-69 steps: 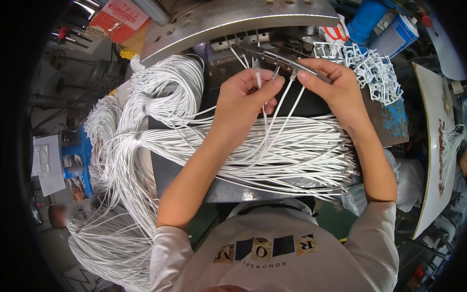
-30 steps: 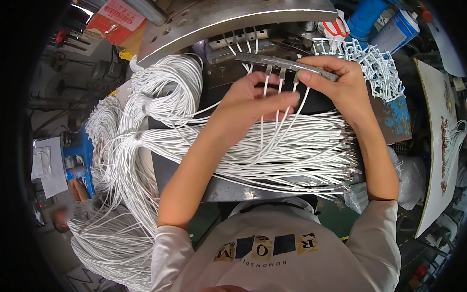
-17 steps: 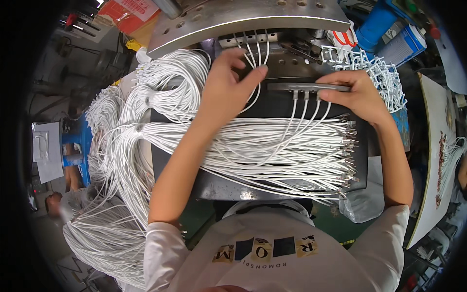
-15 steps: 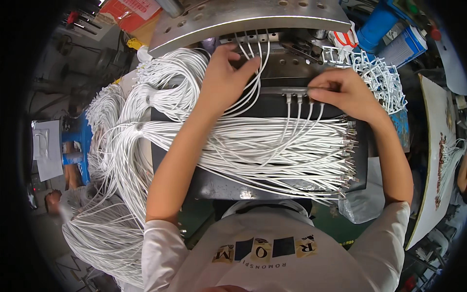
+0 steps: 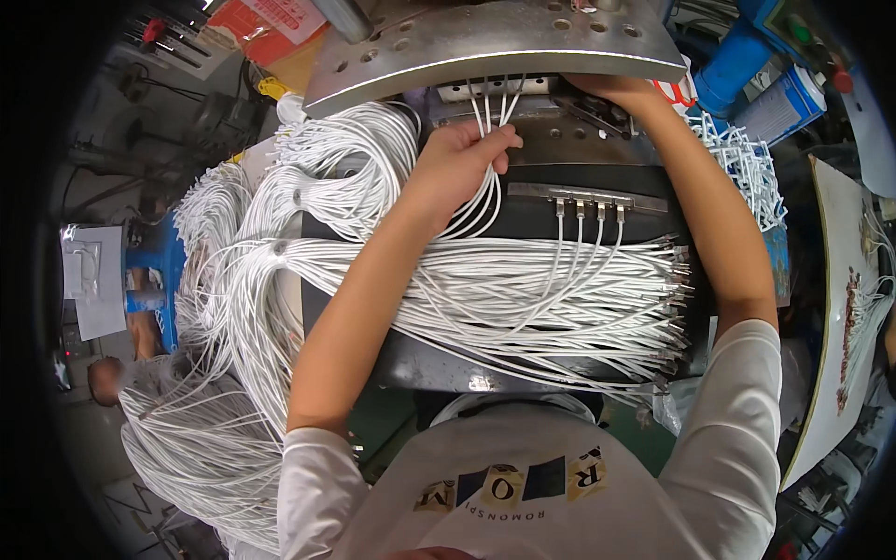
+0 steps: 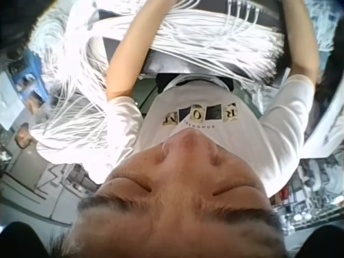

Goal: The person loads the ends of cables into a metal holder, places the assembly into a press machine, presses the machine control buttons by hand to mold the connectors, and removes the finished cables.

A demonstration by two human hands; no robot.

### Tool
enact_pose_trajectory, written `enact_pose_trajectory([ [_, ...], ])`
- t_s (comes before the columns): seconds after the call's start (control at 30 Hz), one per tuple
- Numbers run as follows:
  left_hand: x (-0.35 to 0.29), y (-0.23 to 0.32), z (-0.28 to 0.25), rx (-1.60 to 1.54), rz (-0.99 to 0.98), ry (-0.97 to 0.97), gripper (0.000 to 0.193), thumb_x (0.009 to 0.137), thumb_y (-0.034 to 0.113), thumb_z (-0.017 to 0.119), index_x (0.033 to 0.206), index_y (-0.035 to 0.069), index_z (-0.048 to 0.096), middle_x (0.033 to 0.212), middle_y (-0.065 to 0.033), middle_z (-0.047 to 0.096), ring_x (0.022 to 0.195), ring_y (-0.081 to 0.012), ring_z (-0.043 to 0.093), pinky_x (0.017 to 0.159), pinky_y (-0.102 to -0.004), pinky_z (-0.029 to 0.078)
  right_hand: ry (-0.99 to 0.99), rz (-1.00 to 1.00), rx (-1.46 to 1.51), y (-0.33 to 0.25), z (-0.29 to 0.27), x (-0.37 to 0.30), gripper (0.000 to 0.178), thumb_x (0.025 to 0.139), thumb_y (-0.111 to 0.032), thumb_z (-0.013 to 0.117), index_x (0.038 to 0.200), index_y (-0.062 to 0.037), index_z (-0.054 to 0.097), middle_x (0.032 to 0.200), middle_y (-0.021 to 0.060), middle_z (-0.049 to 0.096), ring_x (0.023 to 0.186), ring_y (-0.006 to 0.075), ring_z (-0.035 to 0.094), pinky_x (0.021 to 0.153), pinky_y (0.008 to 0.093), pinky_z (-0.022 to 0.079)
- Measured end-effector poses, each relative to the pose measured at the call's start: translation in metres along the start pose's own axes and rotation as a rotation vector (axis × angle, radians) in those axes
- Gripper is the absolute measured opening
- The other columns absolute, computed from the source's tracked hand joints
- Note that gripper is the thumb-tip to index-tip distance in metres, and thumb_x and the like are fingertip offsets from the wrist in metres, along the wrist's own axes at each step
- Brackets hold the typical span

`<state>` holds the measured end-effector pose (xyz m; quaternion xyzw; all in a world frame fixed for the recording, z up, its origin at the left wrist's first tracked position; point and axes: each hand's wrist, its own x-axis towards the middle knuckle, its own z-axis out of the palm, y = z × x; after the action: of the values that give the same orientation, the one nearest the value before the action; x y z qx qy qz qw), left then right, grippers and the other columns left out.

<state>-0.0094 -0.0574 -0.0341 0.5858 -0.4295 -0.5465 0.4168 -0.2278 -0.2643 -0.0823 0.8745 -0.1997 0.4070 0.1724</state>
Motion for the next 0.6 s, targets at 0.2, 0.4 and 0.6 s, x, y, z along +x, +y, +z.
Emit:
enact_pose_trajectory([
  [0.2,-0.013,0.000,-0.004,0.347,0.292,0.069,0.029,0.102,0.026,0.063,0.097,0.000,0.074,0.068,-0.0030,0.065,0.054,-0.0107,0.053,0.054,-0.0303,0.041,-0.098,-0.263,-0.504,0.020,0.005,-0.006,0.053,0.099,-0.025,0.059,0.144,-0.0011,0.048,0.128,0.0193,0.064,0.116,0.0363,0.061,0.099,0.0449,0.049],
  [0.4,-0.086,0.032,-0.035,0.283,0.512,-0.051,0.029,0.105,0.028,0.060,0.100,0.003,0.073,0.069,-0.0005,0.066,0.054,-0.0091,0.053,0.053,-0.0300,0.043,-0.218,-0.513,-1.015,0.040,-0.010,-0.018,0.051,0.100,-0.023,0.058,0.144,0.0012,0.049,0.129,0.0193,0.063,0.118,0.0368,0.060,0.102,0.0459,0.048],
  [0.6,-0.100,0.003,-0.094,-0.330,0.452,1.154,0.029,0.104,0.026,0.062,0.119,0.001,0.056,0.098,-0.0036,0.059,0.082,-0.0080,0.050,0.070,-0.0260,0.043,-0.356,0.023,-0.339,-0.026,-0.046,-0.004,0.033,0.102,-0.023,0.056,0.126,-0.0003,0.060,0.126,0.0202,0.063,0.118,0.0380,0.059,0.102,0.0444,0.048],
])
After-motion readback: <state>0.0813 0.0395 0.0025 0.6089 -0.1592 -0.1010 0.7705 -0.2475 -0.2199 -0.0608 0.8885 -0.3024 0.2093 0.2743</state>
